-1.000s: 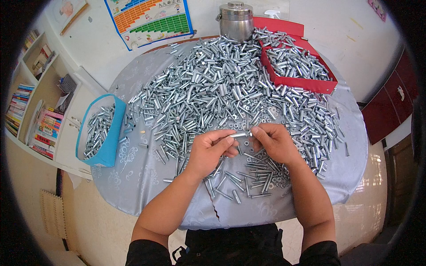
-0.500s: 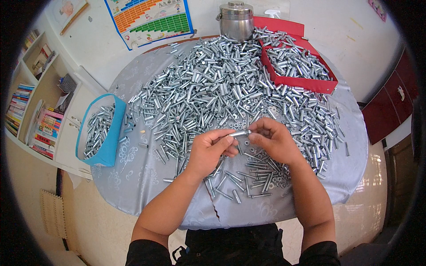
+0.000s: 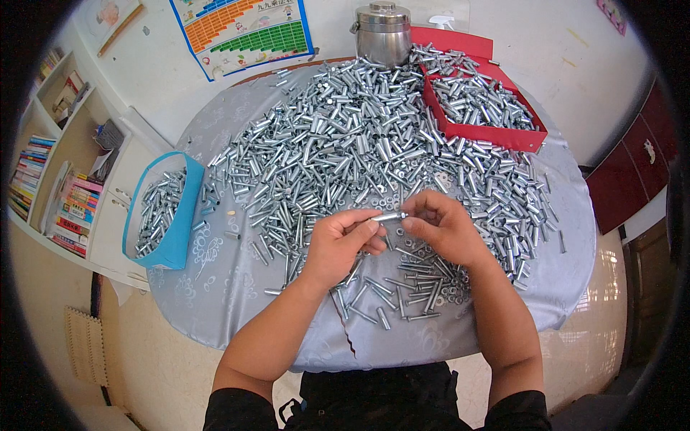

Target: The person repeatedly picks up bolts and washers from a large pile on a table and threads the washers onto the bolts by hand. The person handles the fasteners one at a time, assembling them into pairs and placing them back onto the table.

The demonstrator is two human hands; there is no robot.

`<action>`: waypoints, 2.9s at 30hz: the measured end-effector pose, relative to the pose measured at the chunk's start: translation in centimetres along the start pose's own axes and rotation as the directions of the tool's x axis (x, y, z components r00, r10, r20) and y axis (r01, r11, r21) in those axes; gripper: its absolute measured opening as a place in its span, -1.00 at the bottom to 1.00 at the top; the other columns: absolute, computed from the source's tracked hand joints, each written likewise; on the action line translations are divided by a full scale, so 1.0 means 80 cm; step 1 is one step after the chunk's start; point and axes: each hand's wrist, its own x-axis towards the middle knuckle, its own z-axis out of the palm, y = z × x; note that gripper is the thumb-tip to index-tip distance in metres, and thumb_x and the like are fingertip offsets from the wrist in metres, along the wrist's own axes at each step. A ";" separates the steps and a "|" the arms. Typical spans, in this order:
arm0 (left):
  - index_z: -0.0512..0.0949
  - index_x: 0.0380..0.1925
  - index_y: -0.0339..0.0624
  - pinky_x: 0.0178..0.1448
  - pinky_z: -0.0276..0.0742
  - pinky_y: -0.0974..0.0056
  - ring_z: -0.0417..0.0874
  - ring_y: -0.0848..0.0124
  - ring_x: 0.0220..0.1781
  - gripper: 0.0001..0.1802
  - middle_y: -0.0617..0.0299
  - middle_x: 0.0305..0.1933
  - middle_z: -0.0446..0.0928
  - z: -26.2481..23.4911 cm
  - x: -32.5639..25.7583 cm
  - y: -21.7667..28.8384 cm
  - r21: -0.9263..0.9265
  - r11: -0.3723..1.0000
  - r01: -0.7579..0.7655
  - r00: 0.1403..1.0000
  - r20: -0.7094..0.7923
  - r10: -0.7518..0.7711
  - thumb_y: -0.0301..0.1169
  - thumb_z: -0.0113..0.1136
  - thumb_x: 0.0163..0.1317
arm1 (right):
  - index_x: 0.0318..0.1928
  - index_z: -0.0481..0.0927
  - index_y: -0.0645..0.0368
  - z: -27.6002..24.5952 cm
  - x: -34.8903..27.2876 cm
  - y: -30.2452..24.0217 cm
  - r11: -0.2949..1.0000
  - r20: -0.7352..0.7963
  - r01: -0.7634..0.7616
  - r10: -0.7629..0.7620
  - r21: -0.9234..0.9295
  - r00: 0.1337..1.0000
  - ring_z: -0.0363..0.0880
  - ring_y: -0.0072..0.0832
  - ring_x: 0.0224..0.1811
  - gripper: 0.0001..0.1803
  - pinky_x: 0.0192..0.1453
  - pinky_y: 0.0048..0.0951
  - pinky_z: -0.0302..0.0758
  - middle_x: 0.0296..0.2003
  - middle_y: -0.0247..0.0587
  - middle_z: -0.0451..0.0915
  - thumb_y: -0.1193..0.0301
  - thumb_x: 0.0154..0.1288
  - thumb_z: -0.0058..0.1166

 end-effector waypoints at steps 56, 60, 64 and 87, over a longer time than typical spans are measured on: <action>0.51 0.01 -0.33 -0.51 0.46 0.45 0.58 0.51 -0.54 -0.71 0.12 -0.25 0.64 0.001 0.002 0.013 0.055 0.996 -0.071 0.955 -0.286 0.083 -0.44 0.08 0.34 | 0.18 0.37 0.40 -0.032 0.018 -0.030 0.748 -0.438 0.246 0.066 0.617 0.897 0.62 -0.26 0.01 -0.46 0.16 -0.29 0.50 -0.08 0.04 0.61 0.13 0.50 -0.17; 0.52 0.00 -0.34 -0.52 0.46 0.43 0.58 0.50 -0.54 -0.72 0.11 -0.24 0.64 -0.003 0.000 0.011 0.038 0.995 -0.087 0.950 -0.296 0.094 -0.45 0.07 0.33 | 0.22 0.32 0.41 -0.036 0.017 -0.008 0.827 -0.342 0.111 0.103 0.551 0.934 0.62 -0.22 0.03 -0.43 0.15 -0.28 0.52 -0.01 0.07 0.58 0.12 0.50 -0.18; 0.52 -0.02 -0.36 -0.53 0.46 0.41 0.57 0.49 -0.54 -0.73 0.10 -0.25 0.63 -0.006 0.001 0.012 0.013 0.995 -0.095 0.945 -0.314 0.095 -0.46 0.08 0.32 | -0.13 0.57 0.34 -0.046 0.018 0.008 0.906 -0.395 0.013 0.172 0.423 0.903 0.68 -0.38 -0.34 -0.57 -0.23 -0.40 0.57 -0.37 -0.16 0.64 0.15 0.48 -0.11; 0.64 -0.35 -0.13 0.25 0.32 0.10 0.44 0.16 0.14 -0.84 0.20 -0.13 0.58 -0.007 0.002 -0.001 0.896 0.147 -0.418 0.869 0.348 0.351 -0.43 0.30 0.00 | -0.27 0.62 0.29 -0.038 0.012 -0.002 0.985 -0.420 0.002 0.072 0.172 0.905 0.50 -0.64 -0.53 -0.75 -0.39 -0.60 0.43 -0.50 -0.31 0.59 0.34 0.40 0.04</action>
